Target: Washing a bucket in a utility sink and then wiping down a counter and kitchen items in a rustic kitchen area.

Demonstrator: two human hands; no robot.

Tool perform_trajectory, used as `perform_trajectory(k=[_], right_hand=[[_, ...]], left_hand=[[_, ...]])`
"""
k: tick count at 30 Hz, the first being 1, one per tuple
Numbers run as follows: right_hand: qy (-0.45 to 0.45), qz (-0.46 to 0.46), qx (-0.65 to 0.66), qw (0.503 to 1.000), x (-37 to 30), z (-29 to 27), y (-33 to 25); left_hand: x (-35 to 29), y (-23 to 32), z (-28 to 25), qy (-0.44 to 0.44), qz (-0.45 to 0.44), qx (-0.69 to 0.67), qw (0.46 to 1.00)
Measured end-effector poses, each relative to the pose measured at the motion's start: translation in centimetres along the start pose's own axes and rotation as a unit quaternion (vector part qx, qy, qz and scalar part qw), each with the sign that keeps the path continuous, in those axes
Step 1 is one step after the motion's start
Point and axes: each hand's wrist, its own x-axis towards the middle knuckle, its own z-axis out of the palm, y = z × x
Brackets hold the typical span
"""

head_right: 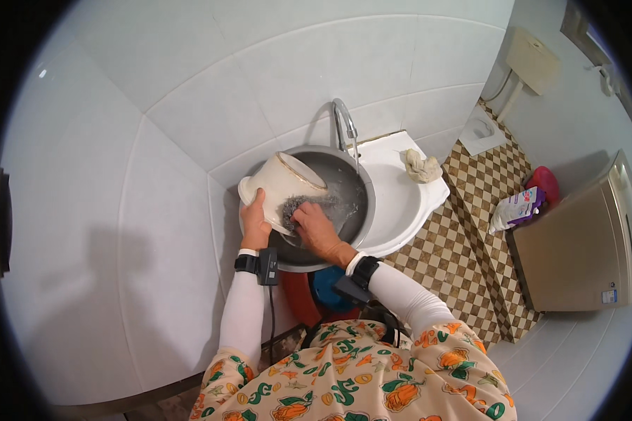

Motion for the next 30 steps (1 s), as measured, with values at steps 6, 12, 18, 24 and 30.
perform_trajectory(k=[6,12,18,24,30], right_hand=[[-0.164,0.040,-0.088,0.982,-3.1,-0.4,8.2],[-0.330,0.052,-0.324,0.885,-0.2,-0.2,9.7],[-0.333,0.107,-0.257,0.901,-0.3,1.0,11.9],[-0.338,0.109,-0.036,0.934,2.5,-6.2,7.6],[-0.285,0.185,0.268,0.902,7.4,-12.3,0.0]], left_hand=[[-1.2,1.0,0.6,-0.037,-0.004,0.010,0.999],[-1.0,1.4,-0.1,-0.032,-0.013,0.030,0.999],[-0.3,0.9,-0.7,-0.040,-0.023,0.023,0.999],[-0.5,0.7,-0.3,-0.045,0.013,-0.004,0.999],[0.6,-0.5,0.2,-0.056,-0.017,0.023,0.998]])
